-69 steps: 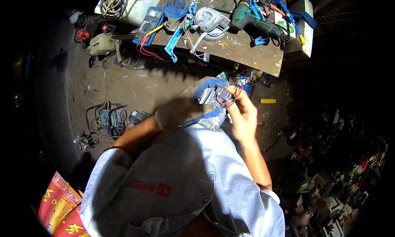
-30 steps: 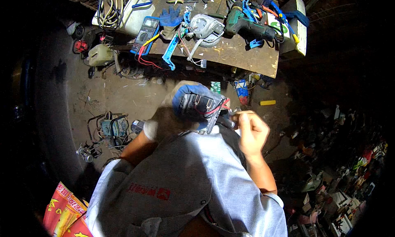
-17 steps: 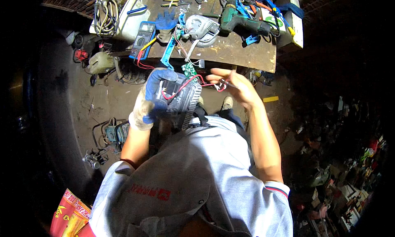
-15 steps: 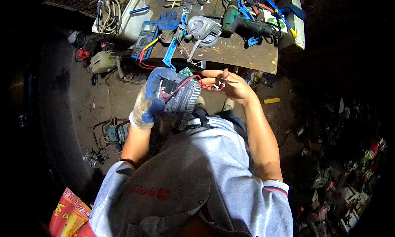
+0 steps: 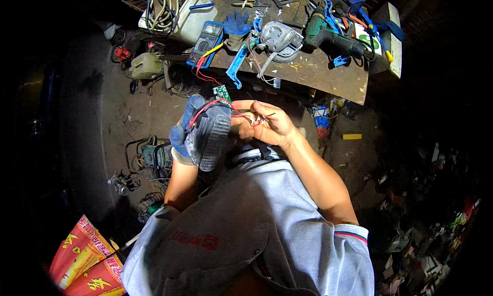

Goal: The person works on a cluttered workbench, using a power drill to remove screws from a motor-like device clamped in a blue vise. They then retrieve a small circuit board from a cardboard box and connect it to the device, testing the connection as a blue LED lights up on the board.

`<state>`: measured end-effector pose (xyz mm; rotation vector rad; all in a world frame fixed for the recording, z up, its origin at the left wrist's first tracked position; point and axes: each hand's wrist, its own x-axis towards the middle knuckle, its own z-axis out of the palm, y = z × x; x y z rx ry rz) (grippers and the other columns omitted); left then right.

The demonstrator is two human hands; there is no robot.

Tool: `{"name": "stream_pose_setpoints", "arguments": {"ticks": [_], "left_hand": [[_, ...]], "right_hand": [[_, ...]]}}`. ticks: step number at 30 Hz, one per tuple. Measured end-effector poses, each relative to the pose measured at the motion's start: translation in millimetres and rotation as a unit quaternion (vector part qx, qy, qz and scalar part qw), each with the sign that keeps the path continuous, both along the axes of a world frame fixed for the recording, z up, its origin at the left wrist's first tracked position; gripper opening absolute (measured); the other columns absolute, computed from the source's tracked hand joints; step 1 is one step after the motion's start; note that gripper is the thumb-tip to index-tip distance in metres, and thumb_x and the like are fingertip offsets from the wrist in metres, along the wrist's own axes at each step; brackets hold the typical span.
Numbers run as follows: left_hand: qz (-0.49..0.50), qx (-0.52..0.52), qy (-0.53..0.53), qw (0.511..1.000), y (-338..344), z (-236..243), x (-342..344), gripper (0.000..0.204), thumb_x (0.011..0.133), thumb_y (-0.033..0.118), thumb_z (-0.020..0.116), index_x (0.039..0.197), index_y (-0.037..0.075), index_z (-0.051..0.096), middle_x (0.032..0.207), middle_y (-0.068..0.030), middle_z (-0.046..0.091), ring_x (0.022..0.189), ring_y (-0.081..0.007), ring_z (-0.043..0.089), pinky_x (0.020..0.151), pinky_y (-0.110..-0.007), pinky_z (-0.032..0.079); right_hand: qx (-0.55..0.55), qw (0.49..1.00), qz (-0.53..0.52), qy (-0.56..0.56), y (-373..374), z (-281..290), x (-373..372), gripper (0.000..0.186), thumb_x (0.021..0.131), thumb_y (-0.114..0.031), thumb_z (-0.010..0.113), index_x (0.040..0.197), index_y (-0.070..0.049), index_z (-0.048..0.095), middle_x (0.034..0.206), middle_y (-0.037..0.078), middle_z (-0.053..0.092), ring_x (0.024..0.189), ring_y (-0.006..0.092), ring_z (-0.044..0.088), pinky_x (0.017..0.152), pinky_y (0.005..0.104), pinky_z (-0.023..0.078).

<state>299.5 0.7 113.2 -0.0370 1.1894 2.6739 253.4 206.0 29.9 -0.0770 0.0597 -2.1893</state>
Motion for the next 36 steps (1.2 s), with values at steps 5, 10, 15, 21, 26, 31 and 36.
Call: {"name": "stream_pose_setpoints", "arguments": {"ticks": [5, 10, 15, 21, 26, 31, 36], "left_hand": [[-0.051, 0.016, 0.046, 0.997, -6, -9, 2, 0.08, 0.072, 0.067, 0.071, 0.124, 0.009, 0.051, 0.108, -0.0088, 0.058, 0.102, -0.0253, 0.055, 0.094, -0.038, 0.044], [-0.092, -0.033, 0.064, 0.993, 1, 5, -4, 0.052, 0.088, 0.053, 0.059, 0.108, 0.005, 0.058, 0.106, -0.0121, 0.06, 0.104, -0.0265, 0.056, 0.1, -0.044, 0.038], [-0.202, -0.065, -0.112, 0.971, -21, -23, -15, 0.031, 0.096, 0.026, 0.053, 0.114, 0.001, 0.058, 0.114, -0.0119, 0.063, 0.104, -0.0201, 0.059, 0.098, -0.035, 0.043], [-0.296, -0.221, -0.02, 0.929, 8, -5, -32, 0.053, 0.089, 0.043, 0.062, 0.117, -0.001, 0.059, 0.112, -0.0085, 0.063, 0.102, -0.0158, 0.058, 0.091, -0.03, 0.046], [-0.37, -0.321, -0.002, 0.871, 31, 11, -46, 0.054, 0.09, 0.045, 0.062, 0.121, 0.001, 0.059, 0.114, -0.0078, 0.065, 0.102, -0.0143, 0.058, 0.092, -0.031, 0.046], [-0.364, -0.303, 0.014, 0.881, 41, 11, -50, 0.047, 0.092, 0.038, 0.063, 0.121, 0.001, 0.061, 0.112, -0.0072, 0.066, 0.102, -0.0122, 0.058, 0.092, -0.03, 0.047], [-0.332, -0.267, -0.034, 0.904, 48, -7, -42, 0.045, 0.09, 0.037, 0.065, 0.118, 0.002, 0.063, 0.108, -0.0063, 0.066, 0.095, -0.0116, 0.059, 0.085, -0.029, 0.048]], "right_hand": [[0.045, 0.997, -0.066, 0.018, 5, 7, -12, 0.04, 0.097, -0.02, 0.053, 0.131, 0.002, 0.049, 0.121, 0.027, 0.059, 0.088, 0.0268, 0.067, 0.083, 0.0385, 0.056], [0.214, 0.961, -0.111, 0.136, 26, 24, -32, 0.022, 0.09, -0.009, 0.064, 0.11, -0.002, 0.056, 0.099, 0.017, 0.069, 0.078, 0.0162, 0.066, 0.067, 0.0262, 0.053], [0.453, 0.802, -0.111, 0.374, 48, 61, -46, 0.03, 0.088, -0.004, 0.067, 0.116, 0.003, 0.057, 0.09, 0.005, 0.07, 0.081, 0.0083, 0.062, 0.07, 0.0243, 0.049], [0.573, 0.558, -0.146, 0.582, 57, 95, -48, 0.016, 0.084, -0.007, 0.067, 0.1, -0.006, 0.066, 0.084, 0.011, 0.07, 0.08, 0.0223, 0.067, 0.075, 0.0348, 0.051], [0.603, 0.372, -0.182, 0.682, 61, 103, -40, 0.018, 0.079, -0.009, 0.068, 0.097, -0.01, 0.066, 0.074, 0.009, 0.064, 0.078, 0.0282, 0.064, 0.084, 0.0403, 0.046], [0.612, 0.307, -0.308, 0.661, 67, 106, -30, 0.026, 0.077, -0.006, 0.069, 0.103, -0.007, 0.065, 0.089, 0.011, 0.068, 0.089, 0.0275, 0.064, 0.092, 0.0435, 0.045], [0.657, 0.548, -0.429, 0.289, 77, 99, 25, 0.011, 0.083, -0.004, 0.069, 0.093, 0.0, 0.068, 0.086, 0.009, 0.067, 0.08, 0.0148, 0.061, 0.071, 0.0278, 0.049]]}}
